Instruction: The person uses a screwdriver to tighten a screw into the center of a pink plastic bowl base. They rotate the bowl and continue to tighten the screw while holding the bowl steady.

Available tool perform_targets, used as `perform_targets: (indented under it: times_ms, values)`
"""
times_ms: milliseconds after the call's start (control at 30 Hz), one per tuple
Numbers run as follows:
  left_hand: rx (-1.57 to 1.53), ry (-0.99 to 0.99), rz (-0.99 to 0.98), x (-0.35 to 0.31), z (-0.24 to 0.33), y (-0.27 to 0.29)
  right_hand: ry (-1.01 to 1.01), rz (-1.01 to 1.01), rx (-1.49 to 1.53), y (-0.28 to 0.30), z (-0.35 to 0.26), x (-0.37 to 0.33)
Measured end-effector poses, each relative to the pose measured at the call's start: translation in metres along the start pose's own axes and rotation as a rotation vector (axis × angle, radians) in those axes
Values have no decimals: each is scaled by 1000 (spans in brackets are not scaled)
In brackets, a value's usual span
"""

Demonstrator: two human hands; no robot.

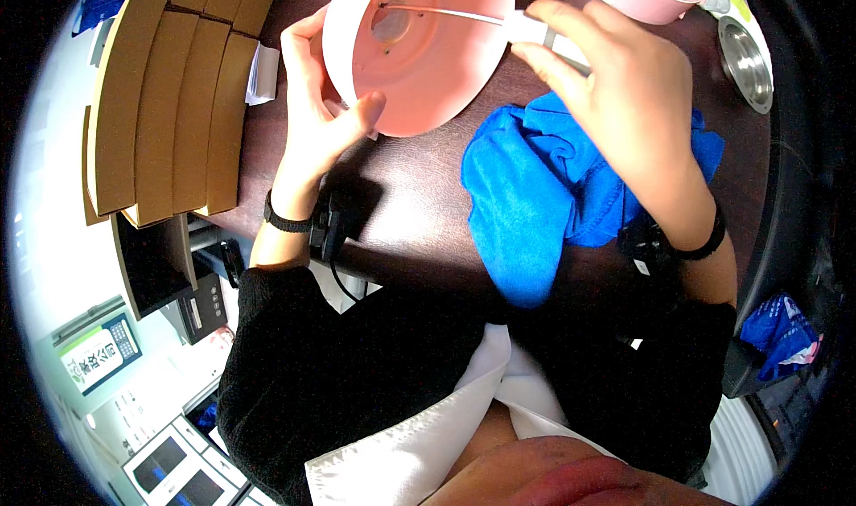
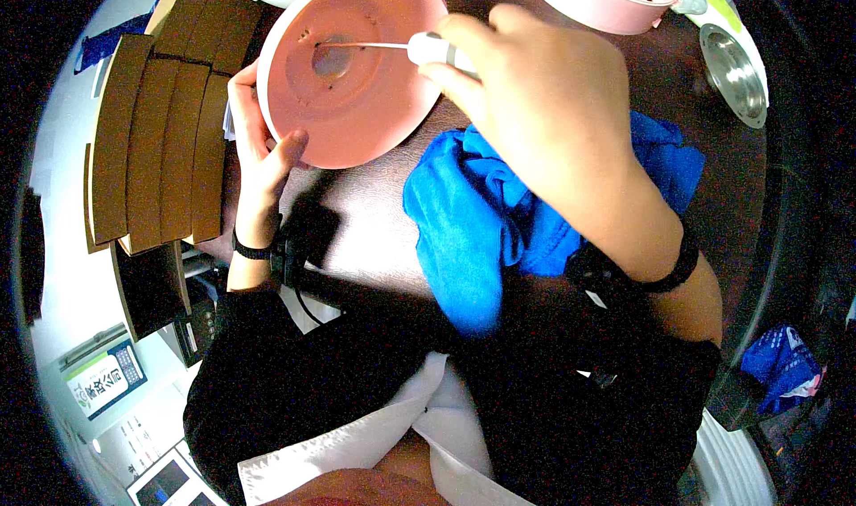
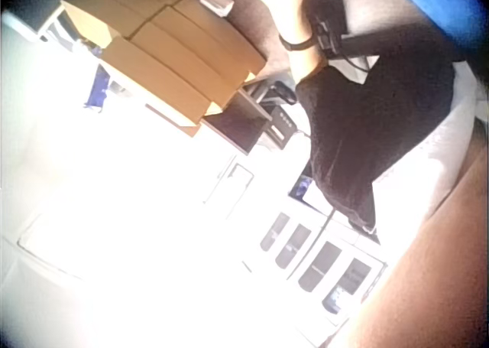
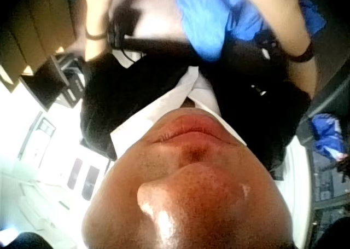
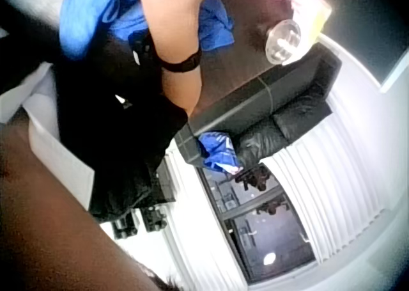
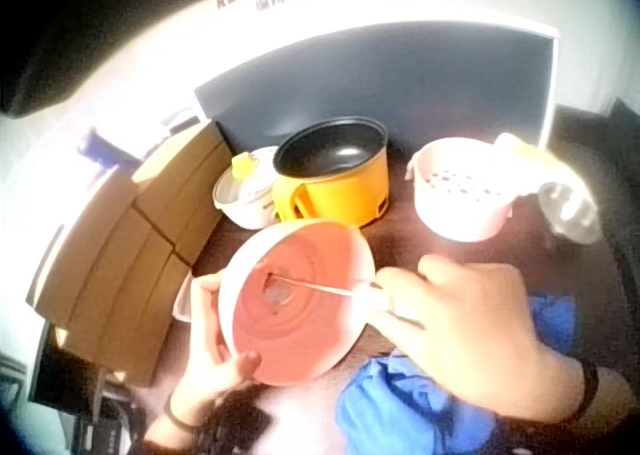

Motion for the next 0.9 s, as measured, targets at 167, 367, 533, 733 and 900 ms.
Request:
perform_targets:
  times_ms: [167,367,533,733,900]
  values:
    - [-57,7,4,0,-1,-1,19,205,296,17,8,0]
    - [-119,74,23,-1,-6,0,-326,25,792,13,16,4]
    - [-126,30,26,0,-3,2,-200,145,881,-7,38,-2]
    - [-152,22,16,1,-2,1,-320,-34,934,-19,41,-3]
    - [-109,-11,13,0,0,2,-391,-132,903,-21,43,-3]
Point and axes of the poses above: each hand's wrist, its own x-axis towards the middle knuckle, its own y-axis out of the back of the hand, z = x × y, the point moved 9 cm from there along x, towards the middle knuckle, and after that the axes turned 12 degrees about x, right-handed, at the moved point
